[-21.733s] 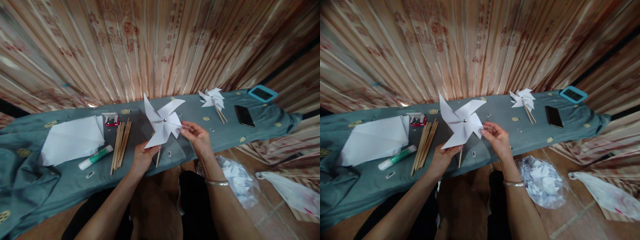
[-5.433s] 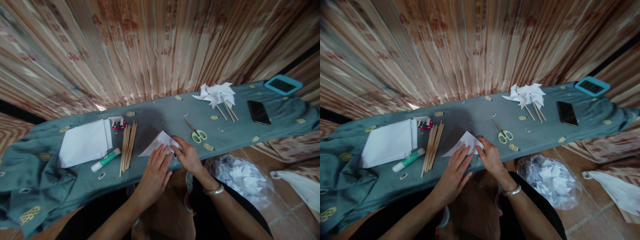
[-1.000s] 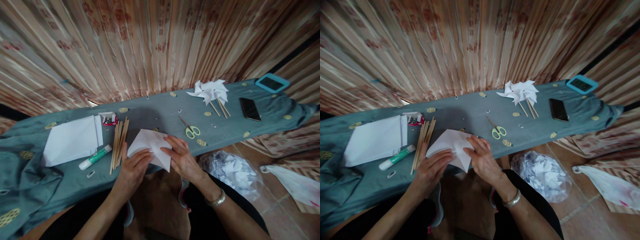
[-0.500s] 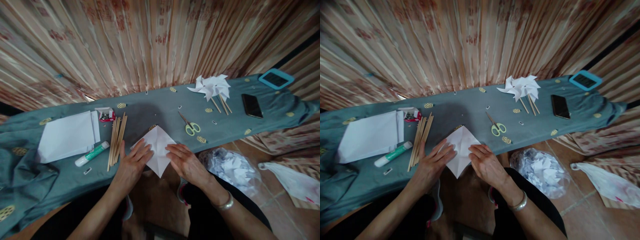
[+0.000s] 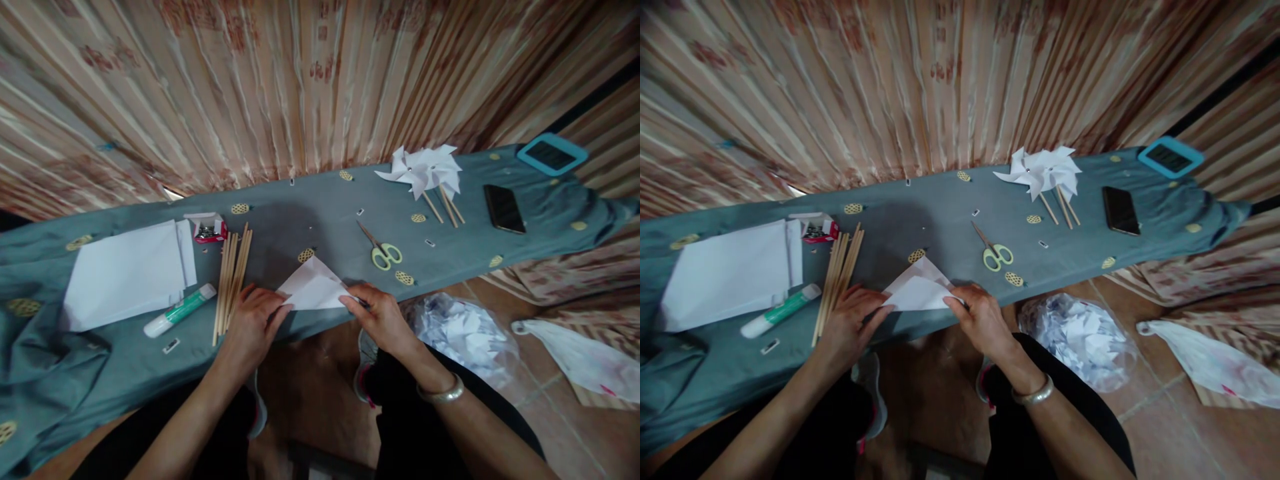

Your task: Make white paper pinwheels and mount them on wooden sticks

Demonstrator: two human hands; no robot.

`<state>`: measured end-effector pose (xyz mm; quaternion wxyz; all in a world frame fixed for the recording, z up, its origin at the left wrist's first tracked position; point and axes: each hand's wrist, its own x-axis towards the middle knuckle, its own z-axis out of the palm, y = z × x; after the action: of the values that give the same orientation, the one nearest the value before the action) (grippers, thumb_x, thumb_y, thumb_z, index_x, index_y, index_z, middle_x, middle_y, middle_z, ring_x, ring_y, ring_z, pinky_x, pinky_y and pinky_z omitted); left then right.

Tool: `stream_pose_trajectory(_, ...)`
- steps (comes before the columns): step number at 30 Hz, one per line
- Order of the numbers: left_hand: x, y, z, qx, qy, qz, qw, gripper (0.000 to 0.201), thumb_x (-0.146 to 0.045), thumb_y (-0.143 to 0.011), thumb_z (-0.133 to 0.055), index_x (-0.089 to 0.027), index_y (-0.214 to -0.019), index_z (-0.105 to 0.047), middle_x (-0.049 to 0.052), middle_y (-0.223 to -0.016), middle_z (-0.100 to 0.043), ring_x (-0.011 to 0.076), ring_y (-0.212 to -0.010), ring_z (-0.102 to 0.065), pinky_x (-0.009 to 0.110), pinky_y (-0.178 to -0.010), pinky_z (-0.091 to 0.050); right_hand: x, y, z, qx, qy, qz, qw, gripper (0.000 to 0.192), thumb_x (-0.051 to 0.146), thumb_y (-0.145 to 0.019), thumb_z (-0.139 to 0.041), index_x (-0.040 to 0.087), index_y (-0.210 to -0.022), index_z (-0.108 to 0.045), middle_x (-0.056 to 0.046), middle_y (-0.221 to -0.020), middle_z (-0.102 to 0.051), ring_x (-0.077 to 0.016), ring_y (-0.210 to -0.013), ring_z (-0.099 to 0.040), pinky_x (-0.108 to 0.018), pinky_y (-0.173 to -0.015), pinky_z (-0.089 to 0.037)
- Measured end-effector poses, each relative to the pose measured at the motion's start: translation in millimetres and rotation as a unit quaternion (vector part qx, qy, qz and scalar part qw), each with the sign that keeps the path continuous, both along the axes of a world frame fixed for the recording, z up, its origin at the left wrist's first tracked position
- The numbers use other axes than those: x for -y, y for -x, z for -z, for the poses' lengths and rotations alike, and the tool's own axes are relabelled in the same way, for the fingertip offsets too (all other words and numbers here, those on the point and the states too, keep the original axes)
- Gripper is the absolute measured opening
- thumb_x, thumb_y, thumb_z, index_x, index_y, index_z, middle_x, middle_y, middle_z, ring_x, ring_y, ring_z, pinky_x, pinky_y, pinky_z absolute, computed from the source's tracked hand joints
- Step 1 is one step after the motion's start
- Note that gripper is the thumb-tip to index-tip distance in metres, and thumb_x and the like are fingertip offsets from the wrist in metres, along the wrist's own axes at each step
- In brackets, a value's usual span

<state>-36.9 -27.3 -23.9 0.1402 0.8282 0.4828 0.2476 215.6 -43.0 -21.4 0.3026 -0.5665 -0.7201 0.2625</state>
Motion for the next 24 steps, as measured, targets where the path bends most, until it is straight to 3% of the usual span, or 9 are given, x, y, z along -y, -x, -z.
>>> stream_pose_trajectory(3, -5.6, 2.0, 3.7, 0.009, -0.018, -0.021, 1.000, 0.033, -0.038, -0.097, -0.046, -0.018, -0.084, -0.069, 0.005, -0.079, -0.071, 0.0206, -0.079, -0.066, 0.042, -0.088, -0.051, -3.7, 1.6, 0.6, 0.008, 0.015, 0.033, 0.999, 0.024, 0.035, -0.093, -0.055, 0.019, -0.085, -0.071, -0.003, -0.079, -0.071, -0.0171, -0.070, -0.064, -0.027, -0.066, -0.048)
stream_pose_trajectory(5, -6.2, 0.0, 0.8, -0.002, -0.046, -0.040, 0.998, 0.030, -0.039, -0.096, -0.047, -0.017, -0.095, -0.068, 0.008, -0.087, -0.072, 0.0233, -0.084, -0.067, 0.043, -0.085, -0.053, -6.4, 3.1, 0.6, 0.014, 0.016, 0.051, 0.998, 0.024, 0.036, -0.092, -0.057, 0.019, -0.082, -0.071, -0.002, -0.074, -0.070, -0.0164, -0.065, -0.062, -0.026, -0.062, -0.047)
stream_pose_trajectory(8, 0.1, -11.1, -9.0, -0.046, -0.105, -0.051, 0.992, 0.039, -0.034, -0.095, -0.050, -0.017, -0.130, -0.052, 0.014, -0.124, -0.065, 0.0298, -0.118, -0.058, 0.052, -0.102, -0.044, -10.7, 5.4, 0.2, 0.027, 0.020, 0.071, 0.997, 0.022, 0.036, -0.090, -0.058, 0.020, -0.081, -0.070, -0.001, -0.067, -0.067, -0.0153, -0.059, -0.059, -0.025, -0.057, -0.044)
stream_pose_trajectory(11, 13.4, -29.2, -13.8, -0.092, -0.143, 0.015, 0.985, 0.043, -0.020, -0.096, -0.047, -0.014, -0.139, -0.044, 0.015, -0.140, -0.055, 0.0302, -0.140, -0.038, 0.054, -0.114, -0.030, -14.1, 6.9, -1.3, 0.041, 0.031, 0.081, 0.995, 0.016, 0.033, -0.088, -0.060, 0.019, -0.088, -0.070, 0.000, -0.067, -0.067, -0.0147, -0.058, -0.059, -0.024, -0.057, -0.043)
stream_pose_trajectory(15, 28.3, -46.9, -4.7, -0.117, -0.103, 0.071, 0.985, 0.048, -0.025, -0.094, -0.049, -0.011, -0.140, -0.043, 0.015, -0.144, -0.052, 0.0306, -0.143, -0.035, 0.054, -0.115, -0.030, -16.5, 7.8, -4.6, 0.051, 0.044, 0.081, 0.994, 0.013, 0.028, -0.086, -0.063, 0.019, -0.092, -0.069, 0.000, -0.070, -0.068, -0.0145, -0.059, -0.059, -0.024, -0.058, -0.043)
stream_pose_trajectory(24, 27.1, -45.1, 9.2, -0.144, -0.060, 0.078, 0.985, 0.056, -0.030, -0.091, -0.057, -0.009, -0.140, -0.043, 0.017, -0.149, -0.046, 0.0346, -0.141, -0.037, 0.057, -0.113, -0.033, -17.6, 8.9, -4.7, 0.081, 0.035, 0.068, 0.994, 0.012, 0.026, -0.087, -0.062, 0.020, -0.095, -0.068, -0.002, -0.078, -0.072, -0.0170, -0.065, -0.065, -0.025, -0.062, -0.045)
